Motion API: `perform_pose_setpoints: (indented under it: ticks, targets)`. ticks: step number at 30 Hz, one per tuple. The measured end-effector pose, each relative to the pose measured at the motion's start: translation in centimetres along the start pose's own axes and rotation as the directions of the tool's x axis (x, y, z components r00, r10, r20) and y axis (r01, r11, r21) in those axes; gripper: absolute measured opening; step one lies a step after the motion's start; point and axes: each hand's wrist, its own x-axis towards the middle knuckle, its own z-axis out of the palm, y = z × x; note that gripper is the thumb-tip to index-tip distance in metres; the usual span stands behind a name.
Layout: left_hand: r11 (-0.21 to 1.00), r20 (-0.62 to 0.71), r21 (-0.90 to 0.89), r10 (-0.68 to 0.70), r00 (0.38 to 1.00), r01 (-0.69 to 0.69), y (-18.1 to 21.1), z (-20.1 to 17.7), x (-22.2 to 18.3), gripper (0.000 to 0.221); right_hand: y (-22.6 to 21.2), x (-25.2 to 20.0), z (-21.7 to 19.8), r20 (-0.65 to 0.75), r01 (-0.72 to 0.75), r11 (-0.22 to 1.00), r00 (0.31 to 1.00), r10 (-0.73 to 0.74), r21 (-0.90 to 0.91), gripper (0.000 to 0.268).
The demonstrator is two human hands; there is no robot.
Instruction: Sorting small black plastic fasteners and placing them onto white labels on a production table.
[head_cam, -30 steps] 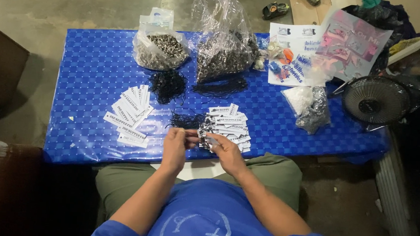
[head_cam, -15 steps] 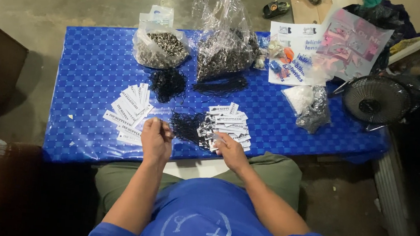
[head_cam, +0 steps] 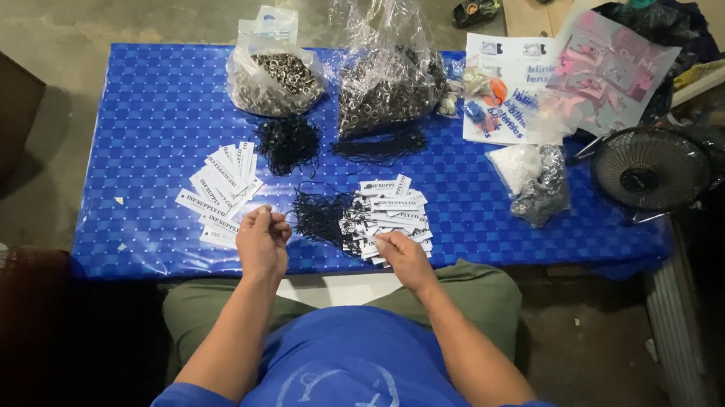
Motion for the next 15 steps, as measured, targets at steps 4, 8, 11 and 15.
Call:
perform_pose_setpoints:
  ticks: [4, 8, 11, 15]
  targets:
    - [0.999, -0.002, 0.011, -0.035, 0.999, 0.035, -1.8, -0.7, 0.9, 0.004, 3.6, 0.7, 0.1, -0.09, 0.147, 0.967, 0.982, -0.168, -0.209, 0.034]
    - [0.993, 0.008, 0.08, -0.082, 0.997, 0.081, -3.0, -1.2, 0.8, 0.007, 7.1, 2.3, 0.6, -0.196, 0.187, 0.876, 0.934, -0.299, -0.444, 0.044]
    - [0.987, 0.026, 0.135, -0.096, 0.995, 0.092, -3.3, -1.3, 0.5, 0.013, 8.2, 2.6, 0.9, -0.246, 0.16, 0.797, 0.9, -0.36, -0.583, 0.05]
    - [0.973, 0.087, 0.217, -0.097, 0.991, 0.077, -3.0, -0.5, -0.2, 0.02, 8.1, 2.6, 0.8, -0.279, 0.132, 0.769, 0.882, -0.379, -0.625, 0.051]
